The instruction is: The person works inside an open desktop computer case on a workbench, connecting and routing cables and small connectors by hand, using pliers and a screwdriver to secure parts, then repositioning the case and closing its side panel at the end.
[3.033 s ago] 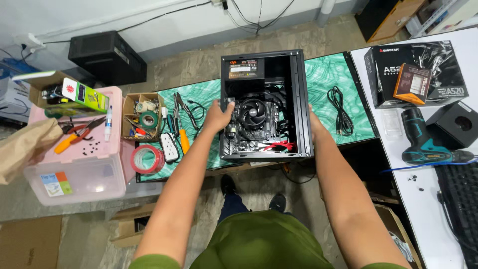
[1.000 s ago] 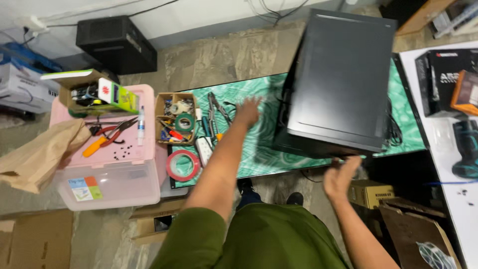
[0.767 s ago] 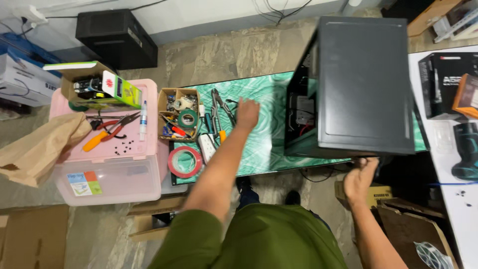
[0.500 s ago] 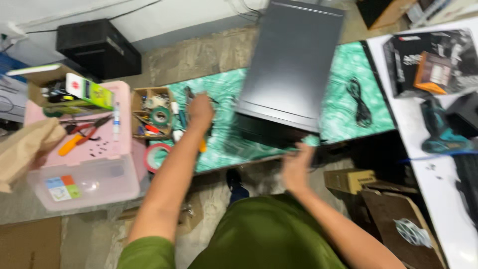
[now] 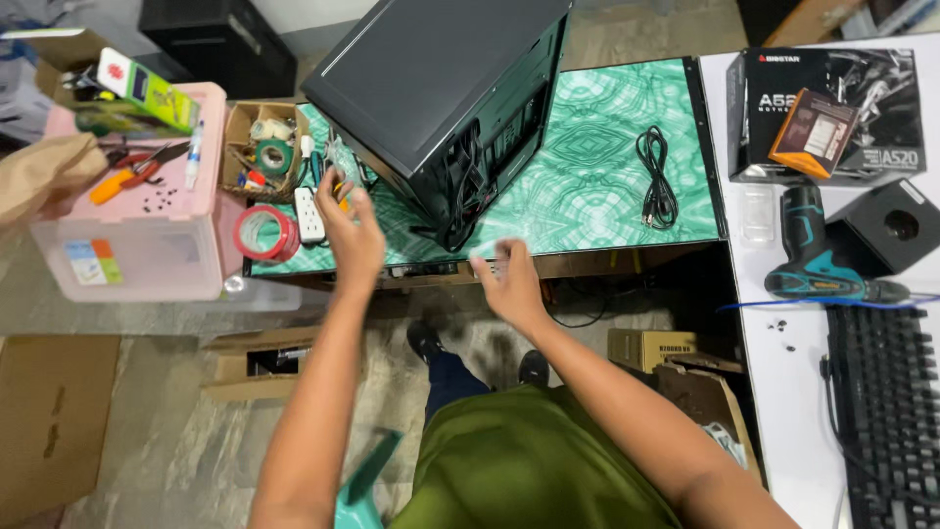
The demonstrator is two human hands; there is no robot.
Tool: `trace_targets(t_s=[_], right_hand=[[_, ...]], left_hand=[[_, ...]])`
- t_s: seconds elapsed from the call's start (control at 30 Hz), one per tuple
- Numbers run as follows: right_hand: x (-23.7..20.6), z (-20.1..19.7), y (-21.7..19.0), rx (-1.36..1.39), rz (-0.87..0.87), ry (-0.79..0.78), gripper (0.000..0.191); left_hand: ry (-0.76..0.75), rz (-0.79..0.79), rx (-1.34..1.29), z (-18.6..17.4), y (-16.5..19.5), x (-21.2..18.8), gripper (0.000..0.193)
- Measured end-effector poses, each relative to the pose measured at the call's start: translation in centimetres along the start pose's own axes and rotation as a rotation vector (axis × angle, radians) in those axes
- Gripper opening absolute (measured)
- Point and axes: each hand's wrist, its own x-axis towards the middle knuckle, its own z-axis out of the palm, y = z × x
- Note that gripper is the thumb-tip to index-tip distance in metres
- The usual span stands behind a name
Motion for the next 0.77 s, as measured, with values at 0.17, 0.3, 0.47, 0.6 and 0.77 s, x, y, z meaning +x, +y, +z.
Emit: trace_targets(t_s=[0.17,0.3,0.47,0.6,0.77], right_hand=[[1.2,4.0,-3.2,0.022,-0.529,-0.195,0.082],[-0.8,6.9,-6.3,0.041,-0.451,-0.2,0.087],[0.2,6.3,-7.1,-0.043,-0.524,-0.346,0.076],[0.7,4.4,-5.2,-0.04,-0.561,-0.333,0.066],[1.1,3.1,-2.1,-0.063,-0.513,-0.418,0.061]], left_hand=[[0.014,0.267,-0.021,3.1,6.8,-0.2,0.09],[0.061,0.112,0.099,3.9,8.8,2.8,0.092],[-0.066,0.15,-0.082,0.5,8.1,5.7,0.071],[-0.124,0.143,-0.238,-0.4,7.0,6.7,0.078],[-0.048,0.06,-0.02,2.7,3.7,-0.4,0.1]])
